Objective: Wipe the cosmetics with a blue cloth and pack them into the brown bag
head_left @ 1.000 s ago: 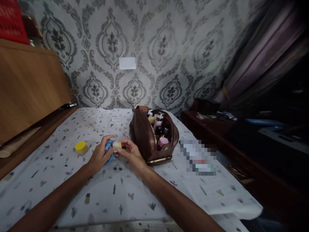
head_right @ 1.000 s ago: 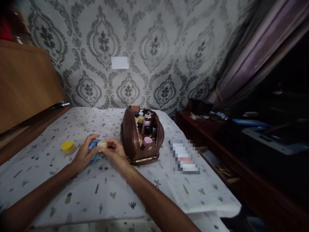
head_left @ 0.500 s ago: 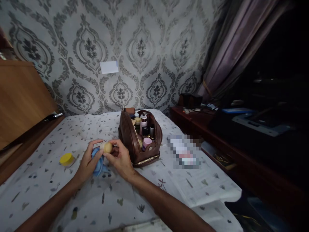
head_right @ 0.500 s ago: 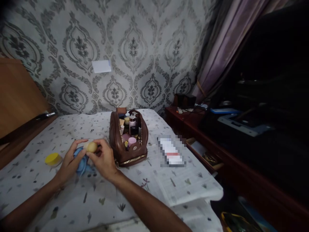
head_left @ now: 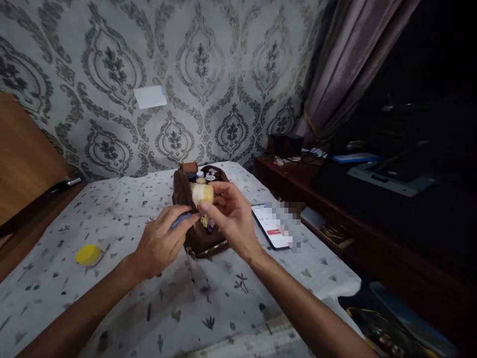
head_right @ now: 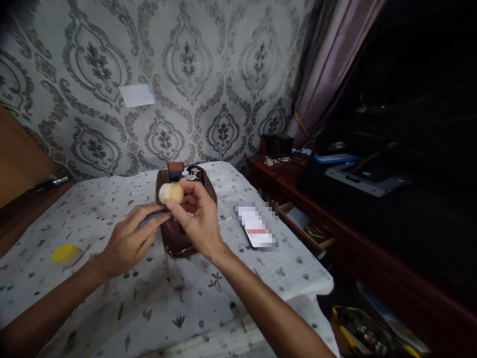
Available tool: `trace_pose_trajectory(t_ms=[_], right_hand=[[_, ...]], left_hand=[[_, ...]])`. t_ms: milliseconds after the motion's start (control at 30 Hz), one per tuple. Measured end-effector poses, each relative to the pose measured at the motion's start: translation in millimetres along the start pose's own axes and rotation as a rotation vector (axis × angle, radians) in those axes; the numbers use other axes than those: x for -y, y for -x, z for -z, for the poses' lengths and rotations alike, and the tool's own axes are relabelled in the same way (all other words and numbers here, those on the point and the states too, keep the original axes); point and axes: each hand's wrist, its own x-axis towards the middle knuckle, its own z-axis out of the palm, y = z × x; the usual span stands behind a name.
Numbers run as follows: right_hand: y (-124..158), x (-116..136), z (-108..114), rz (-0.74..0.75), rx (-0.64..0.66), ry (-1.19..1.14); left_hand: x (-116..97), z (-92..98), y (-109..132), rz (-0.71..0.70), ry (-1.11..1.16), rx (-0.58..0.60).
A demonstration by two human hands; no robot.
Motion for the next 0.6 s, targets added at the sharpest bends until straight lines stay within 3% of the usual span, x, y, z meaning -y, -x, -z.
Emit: trace_pose_trajectory(t_ms=[133, 233, 433, 600], right_hand=[[-22, -3, 33, 0.058, 0.008, 0.221], [-35, -10, 46, 0.109, 0.117, 0.499], [-56, -22, 50, 0.206, 0.37, 0.973], [-70, -26, 47, 0.304, 0.535, 1.086]], left_hand=[[1, -10.0, -3, -0.156, -0.187, 0.037], [4, -7.6, 4, -0.172, -0.193, 0.034], [2, -6.3, 15, -0.125, -0.169, 0.043], [3, -8.7, 19, -0.107, -0.123, 0.044]])
